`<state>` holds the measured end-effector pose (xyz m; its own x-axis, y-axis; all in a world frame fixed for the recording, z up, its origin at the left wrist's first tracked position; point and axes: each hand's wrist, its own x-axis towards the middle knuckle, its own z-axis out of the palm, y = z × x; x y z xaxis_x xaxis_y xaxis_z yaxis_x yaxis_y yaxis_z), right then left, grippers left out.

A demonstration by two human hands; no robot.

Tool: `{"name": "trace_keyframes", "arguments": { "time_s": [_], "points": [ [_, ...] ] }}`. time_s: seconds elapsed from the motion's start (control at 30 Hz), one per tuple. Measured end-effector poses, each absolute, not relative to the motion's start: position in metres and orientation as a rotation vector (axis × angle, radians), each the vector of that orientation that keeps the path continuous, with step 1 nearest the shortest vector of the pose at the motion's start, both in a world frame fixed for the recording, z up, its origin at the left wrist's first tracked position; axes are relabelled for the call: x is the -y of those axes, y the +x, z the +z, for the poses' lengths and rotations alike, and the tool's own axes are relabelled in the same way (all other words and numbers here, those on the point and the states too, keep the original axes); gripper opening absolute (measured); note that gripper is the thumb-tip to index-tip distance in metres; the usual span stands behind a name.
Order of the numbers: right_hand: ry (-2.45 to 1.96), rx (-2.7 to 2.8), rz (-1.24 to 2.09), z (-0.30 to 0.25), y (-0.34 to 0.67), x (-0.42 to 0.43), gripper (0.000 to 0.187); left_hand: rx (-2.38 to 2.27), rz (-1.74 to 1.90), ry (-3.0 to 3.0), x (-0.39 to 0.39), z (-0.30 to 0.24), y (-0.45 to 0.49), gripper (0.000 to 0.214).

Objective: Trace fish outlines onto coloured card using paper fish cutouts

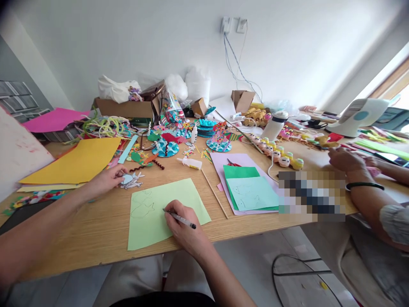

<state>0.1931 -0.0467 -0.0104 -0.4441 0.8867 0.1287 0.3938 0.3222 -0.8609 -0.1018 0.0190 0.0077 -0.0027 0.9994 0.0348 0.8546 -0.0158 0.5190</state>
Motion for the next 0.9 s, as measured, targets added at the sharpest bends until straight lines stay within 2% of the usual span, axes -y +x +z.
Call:
{"name": "trace_keyframes", "arguments": {
  "time_s": [0.37, 0.6, 0.73, 0.9],
  "points": [
    [-1.078, 1.978, 1.033, -0.012, 0.193, 0.047, 0.012, -1.887, 0.476, 2.416, -0.012, 0.011, -0.089, 0.022],
    [-0.952, 2.058, 0.797, 0.02, 0.208, 0.042, 0.021, -1.505, 0.359, 2.716, 0.037, 0.017, -0.042, 0.017],
    [-1.102, 2.038, 0.508, 0.05, 0.225, -0.019, 0.016, -1.331, 0.44, 2.763, 0.053, 0.021, -0.02, 0.019],
    [-1.203, 2.105, 0.395, 0.054, 0.235, -0.128, 0.019, -1.107, 0.665, 2.822, 0.055, 0.022, 0.007, 0.024]
  ]
}}
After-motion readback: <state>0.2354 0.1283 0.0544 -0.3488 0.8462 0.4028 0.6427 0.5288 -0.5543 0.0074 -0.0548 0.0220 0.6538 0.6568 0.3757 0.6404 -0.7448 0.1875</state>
